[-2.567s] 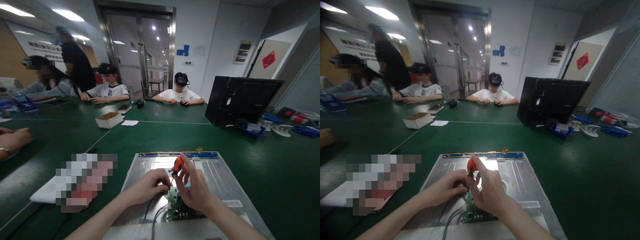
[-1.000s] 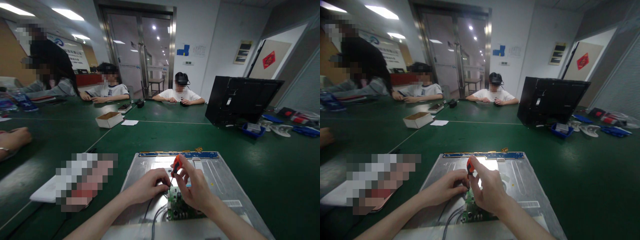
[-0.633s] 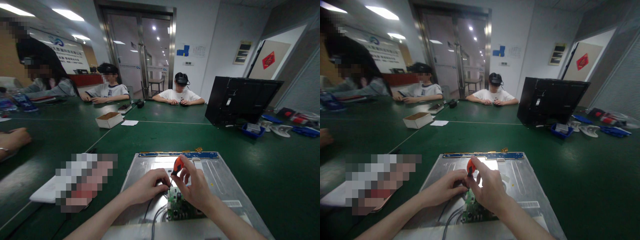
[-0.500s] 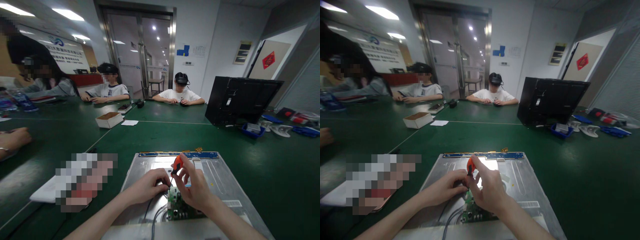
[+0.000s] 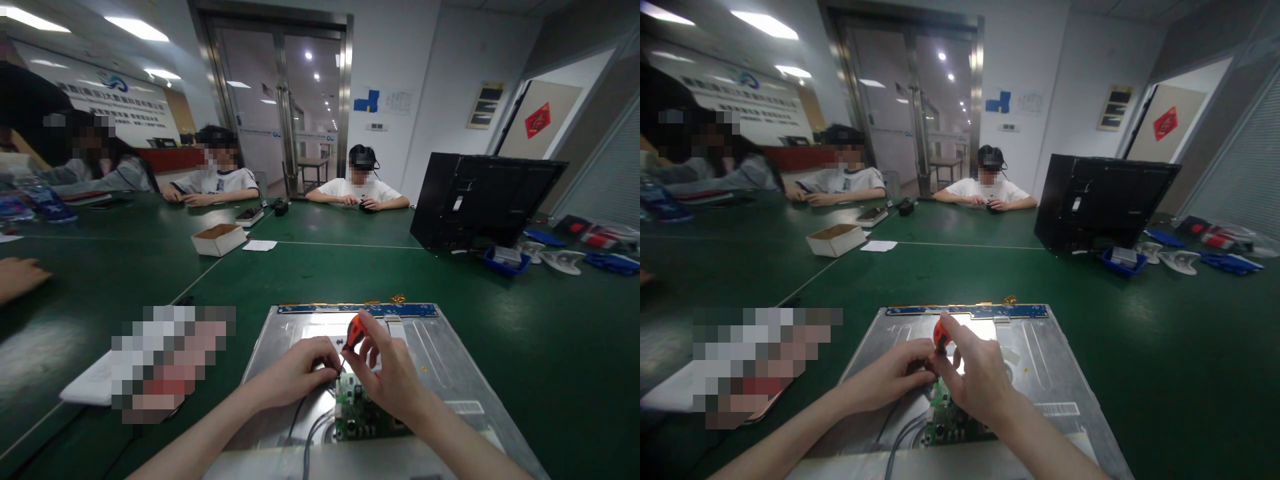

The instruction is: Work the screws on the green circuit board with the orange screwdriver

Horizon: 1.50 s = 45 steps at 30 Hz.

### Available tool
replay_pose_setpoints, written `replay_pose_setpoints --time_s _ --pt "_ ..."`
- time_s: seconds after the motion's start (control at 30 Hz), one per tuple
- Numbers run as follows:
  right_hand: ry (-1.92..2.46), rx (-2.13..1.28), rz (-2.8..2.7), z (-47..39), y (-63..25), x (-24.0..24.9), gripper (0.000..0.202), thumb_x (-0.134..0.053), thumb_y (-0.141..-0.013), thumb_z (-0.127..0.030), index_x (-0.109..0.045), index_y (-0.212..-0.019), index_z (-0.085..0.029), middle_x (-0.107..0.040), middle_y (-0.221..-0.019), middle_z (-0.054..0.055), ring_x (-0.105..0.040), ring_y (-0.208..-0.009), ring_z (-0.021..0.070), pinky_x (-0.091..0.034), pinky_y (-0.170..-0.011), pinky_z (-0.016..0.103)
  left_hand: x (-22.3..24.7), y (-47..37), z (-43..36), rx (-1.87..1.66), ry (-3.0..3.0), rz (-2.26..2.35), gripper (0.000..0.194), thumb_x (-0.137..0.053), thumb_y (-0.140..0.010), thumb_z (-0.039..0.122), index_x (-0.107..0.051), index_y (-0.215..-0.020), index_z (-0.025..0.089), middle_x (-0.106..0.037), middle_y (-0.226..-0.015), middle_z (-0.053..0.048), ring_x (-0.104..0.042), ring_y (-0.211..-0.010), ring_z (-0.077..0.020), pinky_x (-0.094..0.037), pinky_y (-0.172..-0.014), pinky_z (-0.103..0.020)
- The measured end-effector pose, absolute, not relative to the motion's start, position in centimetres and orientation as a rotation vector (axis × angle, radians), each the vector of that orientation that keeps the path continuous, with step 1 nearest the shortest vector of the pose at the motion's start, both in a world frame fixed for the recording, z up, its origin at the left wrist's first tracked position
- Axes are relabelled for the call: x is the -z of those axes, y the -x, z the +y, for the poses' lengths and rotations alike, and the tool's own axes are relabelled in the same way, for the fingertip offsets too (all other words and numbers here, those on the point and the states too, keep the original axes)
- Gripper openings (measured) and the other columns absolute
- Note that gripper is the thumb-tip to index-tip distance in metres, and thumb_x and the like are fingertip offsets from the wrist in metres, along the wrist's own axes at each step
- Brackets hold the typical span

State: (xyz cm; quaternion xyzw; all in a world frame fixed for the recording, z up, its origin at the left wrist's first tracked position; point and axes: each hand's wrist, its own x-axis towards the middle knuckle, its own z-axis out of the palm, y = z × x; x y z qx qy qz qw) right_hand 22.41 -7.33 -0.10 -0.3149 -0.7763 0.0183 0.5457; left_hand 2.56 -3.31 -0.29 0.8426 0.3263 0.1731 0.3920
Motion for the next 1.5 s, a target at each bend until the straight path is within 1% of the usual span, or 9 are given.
replay_pose_setpoints --time_s 0.23,0.37,0.47,0.63,0.87,1.07,1.17,1.33,1.5 --pt "0.716 -0.098 -1.882 -7.51 -22.58 0.16 0.068 -0.046 -0.098 -0.016 -0.016 -0.158 -0.021 -0.072 -0.085 0.006 -0.063 -0.052 0.0149 -0.049 -0.042 0.024 0.26 -2.58 -3.36 -0.439 -2.144 0.834 0.006 -0.057 -0.085 0.017 -0.064 -0.085 0.018 -0.065 -0.087 -0.002 -0.058 -0.082 -0.0185 -0.045 -0.075 -0.028" --pt "0.755 -0.049 -1.860 -7.49 -22.51 0.36 0.065 -0.048 -0.097 -0.016 -0.021 -0.156 -0.022 -0.073 -0.088 0.007 -0.062 -0.050 0.0149 -0.050 -0.042 0.025 0.18 -2.61 -3.40 -0.432 -2.141 0.842 0.007 -0.058 -0.086 0.017 -0.064 -0.087 0.018 -0.065 -0.086 -0.001 -0.058 -0.082 -0.0182 -0.045 -0.075 -0.028" --pt "0.757 -0.046 -1.836 -7.44 -22.41 0.38 0.063 -0.049 -0.096 -0.017 -0.024 -0.154 -0.024 -0.070 -0.087 0.004 -0.061 -0.050 0.0137 -0.050 -0.042 0.024 0.10 -2.62 -3.40 -0.421 -2.145 0.850 0.006 -0.058 -0.086 0.018 -0.064 -0.086 0.018 -0.065 -0.087 -0.002 -0.058 -0.082 -0.0185 -0.046 -0.075 -0.028" --pt "0.747 -0.050 -1.825 -7.36 -22.38 0.27 0.061 -0.050 -0.098 -0.020 -0.025 -0.153 -0.027 -0.066 -0.080 -0.001 -0.058 -0.048 0.0124 -0.050 -0.042 0.023 0.11 -2.62 -3.37 -0.431 -2.140 0.831 0.007 -0.057 -0.086 0.019 -0.064 -0.084 0.018 -0.066 -0.088 -0.002 -0.059 -0.082 -0.0192 -0.046 -0.075 -0.029" --pt "0.751 -0.053 -1.836 -7.45 -22.41 0.14 0.058 -0.047 -0.101 -0.023 -0.024 -0.154 -0.026 -0.065 -0.078 -0.001 -0.057 -0.048 0.0119 -0.048 -0.042 0.023 0.09 -2.62 -3.42 -0.432 -2.157 0.853 0.007 -0.057 -0.086 0.018 -0.064 -0.085 0.018 -0.065 -0.086 -0.002 -0.058 -0.082 -0.0190 -0.045 -0.074 -0.028" --pt "0.750 -0.056 -1.875 -7.56 -22.44 0.19 0.066 -0.047 -0.099 -0.021 -0.017 -0.158 -0.021 -0.071 -0.085 0.004 -0.060 -0.049 0.0142 -0.047 -0.040 0.025 0.31 -2.48 -3.30 -0.431 -2.142 0.828 0.010 -0.057 -0.087 0.018 -0.065 -0.091 0.018 -0.066 -0.090 -0.003 -0.059 -0.083 -0.0192 -0.045 -0.075 -0.028" --pt "0.743 -0.062 -1.879 -7.46 -22.46 0.32 0.067 -0.046 -0.098 -0.018 -0.016 -0.158 -0.020 -0.072 -0.091 0.007 -0.061 -0.051 0.0147 -0.047 -0.041 0.026 0.20 -2.51 -3.36 -0.436 -2.119 0.820 0.008 -0.056 -0.086 0.018 -0.064 -0.089 0.018 -0.065 -0.091 -0.003 -0.059 -0.084 -0.0195 -0.045 -0.076 -0.028" --pt "0.755 -0.064 -1.873 -7.39 -22.50 0.43 0.068 -0.047 -0.097 -0.019 -0.016 -0.158 -0.022 -0.072 -0.089 0.006 -0.061 -0.050 0.0142 -0.046 -0.041 0.025 0.08 -2.60 -3.44 -0.409 -2.089 0.883 0.005 -0.058 -0.085 0.022 -0.059 -0.087 0.018 -0.062 -0.084 -0.001 -0.056 -0.078 -0.0188 -0.043 -0.071 -0.028" --pt "0.761 -0.072 -1.872 -7.48 -22.49 0.27 0.068 -0.048 -0.098 -0.019 -0.016 -0.158 -0.023 -0.072 -0.087 0.006 -0.061 -0.050 0.0150 -0.045 -0.040 0.025 0.16 -2.67 -3.49 -0.426 -2.051 0.944 0.009 -0.060 -0.084 0.026 -0.055 -0.082 0.018 -0.058 -0.080 0.000 -0.052 -0.074 -0.0177 -0.040 -0.067 -0.027"
